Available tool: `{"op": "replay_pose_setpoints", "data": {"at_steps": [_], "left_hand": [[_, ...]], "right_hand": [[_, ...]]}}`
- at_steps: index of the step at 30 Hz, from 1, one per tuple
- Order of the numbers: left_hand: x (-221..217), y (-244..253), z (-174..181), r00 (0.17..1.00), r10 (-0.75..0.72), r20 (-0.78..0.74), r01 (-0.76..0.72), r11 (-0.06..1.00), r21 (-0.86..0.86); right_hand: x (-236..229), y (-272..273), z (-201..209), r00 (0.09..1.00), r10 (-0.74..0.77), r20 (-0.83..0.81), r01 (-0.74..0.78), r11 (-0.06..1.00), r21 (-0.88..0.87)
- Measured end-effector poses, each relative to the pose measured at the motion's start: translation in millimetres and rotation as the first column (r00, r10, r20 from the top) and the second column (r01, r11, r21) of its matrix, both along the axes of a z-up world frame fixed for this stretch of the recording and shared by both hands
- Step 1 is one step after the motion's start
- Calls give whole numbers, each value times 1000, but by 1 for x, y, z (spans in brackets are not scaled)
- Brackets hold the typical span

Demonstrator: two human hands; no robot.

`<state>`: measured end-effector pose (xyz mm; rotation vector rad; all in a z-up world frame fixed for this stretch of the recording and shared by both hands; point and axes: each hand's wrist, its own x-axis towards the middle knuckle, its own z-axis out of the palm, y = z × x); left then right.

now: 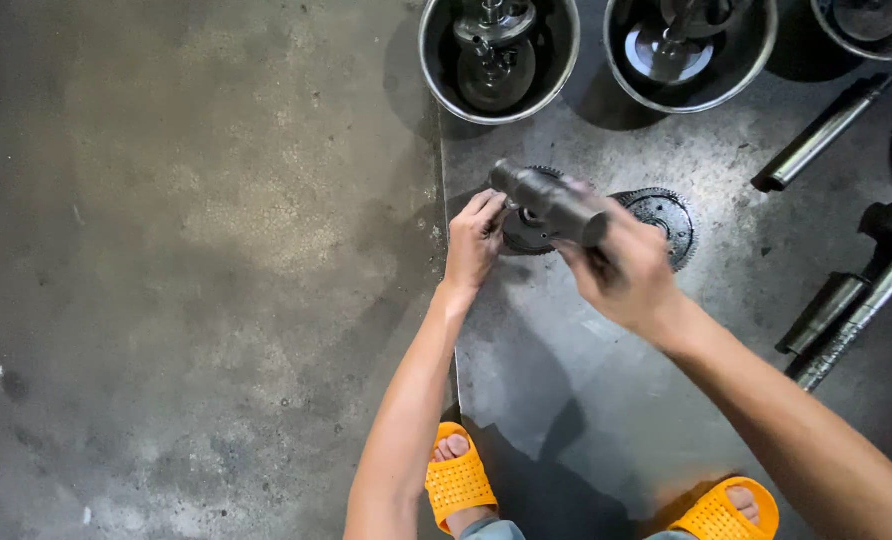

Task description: The person uses a hammer and a metal punch to drive pins into a gear assembly on a metal workbench. They then pick up a larger gear component, align it with the smaller assembly, and fit the parts together by hand.

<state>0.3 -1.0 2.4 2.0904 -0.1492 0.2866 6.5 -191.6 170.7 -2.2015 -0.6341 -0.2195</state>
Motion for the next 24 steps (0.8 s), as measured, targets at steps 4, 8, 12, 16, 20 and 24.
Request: {"op": "replay_pose_setpoints", "data": {"at_steps": [4,8,12,16,20,24], "left_hand": [[0,-2,-11,1000,-7,-9,7,1000,11],[-1,-3,-8,1000,6,-4,-6,1000,-21],[0,1,8,999,-43,-33,43,999,16],[0,4,-2,992,-112,-53,113,993,16],[8,-10,33,999,17,45,-15,998,-62],[21,-19,63,995,89,42,-83,989,-125]], "right_hand": [[6,-2,11,1000,-2,-31,-7,963,-271],[-4,0,17,1000,-8,-20,7,997,-72],[-2,-2,-6,998,22,50,-15,991,-132],[-11,-10,-17,1000,-2,11,4,982,-191],[-6,-27,0,997,31,-74,-33,999,-23],[-4,-45,16,985,-127,-117,136,988,76]]}}
